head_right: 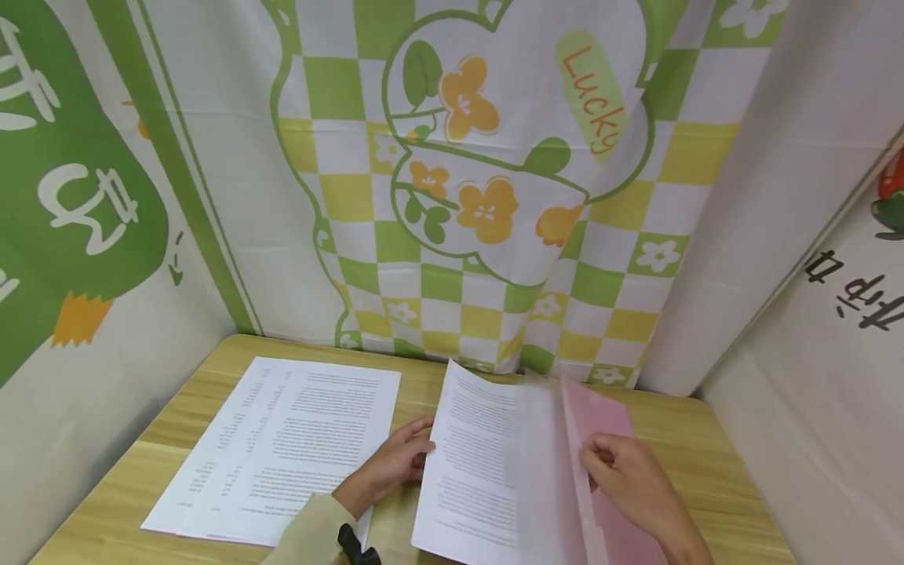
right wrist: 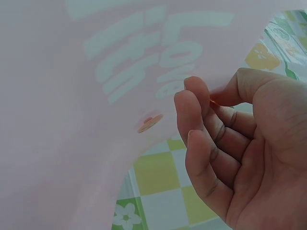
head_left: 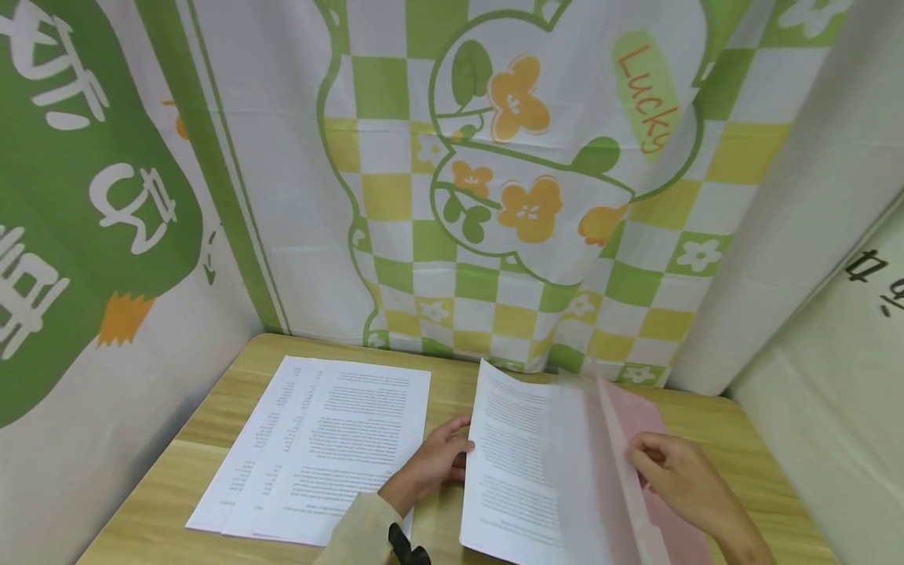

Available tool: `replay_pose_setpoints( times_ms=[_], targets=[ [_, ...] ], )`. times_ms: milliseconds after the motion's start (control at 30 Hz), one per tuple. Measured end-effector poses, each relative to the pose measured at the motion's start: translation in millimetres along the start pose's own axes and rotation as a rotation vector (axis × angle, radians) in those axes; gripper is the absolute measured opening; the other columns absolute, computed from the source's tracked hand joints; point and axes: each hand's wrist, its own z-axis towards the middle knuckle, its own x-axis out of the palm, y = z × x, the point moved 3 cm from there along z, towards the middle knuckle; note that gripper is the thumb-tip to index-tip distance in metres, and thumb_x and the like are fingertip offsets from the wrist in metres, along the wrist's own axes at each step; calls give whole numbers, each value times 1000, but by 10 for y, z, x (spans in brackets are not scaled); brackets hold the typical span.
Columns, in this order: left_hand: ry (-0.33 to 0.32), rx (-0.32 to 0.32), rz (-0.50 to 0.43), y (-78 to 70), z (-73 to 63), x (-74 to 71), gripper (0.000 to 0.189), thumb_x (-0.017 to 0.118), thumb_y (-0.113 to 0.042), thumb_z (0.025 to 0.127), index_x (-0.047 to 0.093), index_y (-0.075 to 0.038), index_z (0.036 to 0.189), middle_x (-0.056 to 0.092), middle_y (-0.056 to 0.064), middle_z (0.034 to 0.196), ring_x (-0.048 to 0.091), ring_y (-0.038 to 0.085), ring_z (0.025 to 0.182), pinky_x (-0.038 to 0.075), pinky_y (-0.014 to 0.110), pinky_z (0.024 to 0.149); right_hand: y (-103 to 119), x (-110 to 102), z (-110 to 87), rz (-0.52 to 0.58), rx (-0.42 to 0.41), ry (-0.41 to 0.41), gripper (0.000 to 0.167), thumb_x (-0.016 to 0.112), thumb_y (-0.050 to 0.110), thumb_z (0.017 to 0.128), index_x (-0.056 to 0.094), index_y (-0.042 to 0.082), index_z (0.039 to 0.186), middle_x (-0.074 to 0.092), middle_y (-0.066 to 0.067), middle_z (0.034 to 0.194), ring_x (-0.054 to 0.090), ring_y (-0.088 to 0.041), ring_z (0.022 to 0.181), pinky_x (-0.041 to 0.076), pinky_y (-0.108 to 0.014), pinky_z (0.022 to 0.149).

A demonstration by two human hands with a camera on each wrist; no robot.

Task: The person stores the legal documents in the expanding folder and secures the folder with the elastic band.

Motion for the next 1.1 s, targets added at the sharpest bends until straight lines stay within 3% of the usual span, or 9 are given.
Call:
replay_pose_setpoints(
  times_ms=[600,800,967,1100],
  targets=[
    [79,6,-15,98,58,258,51,53,1,100,42,2,150,71,16,112,70,21,80,57,31,64,71,78,35,-1,-15,7,29,63,7,100,61,24,76,54,13,62,53,-6,59,41,-25,55],
    [109,-14,-52,181,140,368,49,51,-4,103,40,1,151,71,17,106,70,21,78,57,32,64,77,72,30,-5,-45,-13,31,64,5,99,61,25,75,53,14,62,52,-5,58,40,-25,54],
    [120,-29,-75,261,173,462,53,46,-1,99,39,0,152,71,16,97,69,20,75,57,33,65,71,69,27,-6,-29,-5,31,64,6,100,61,25,75,54,12,62,52,-5,58,41,-25,53],
    [150,-23,-58,288,178,523,53,42,3,98,40,-1,151,69,14,100,67,19,77,56,33,65,70,61,19,-2,-21,2,29,63,6,100,62,23,76,53,12,62,52,-6,58,42,-26,53]
  ],
)
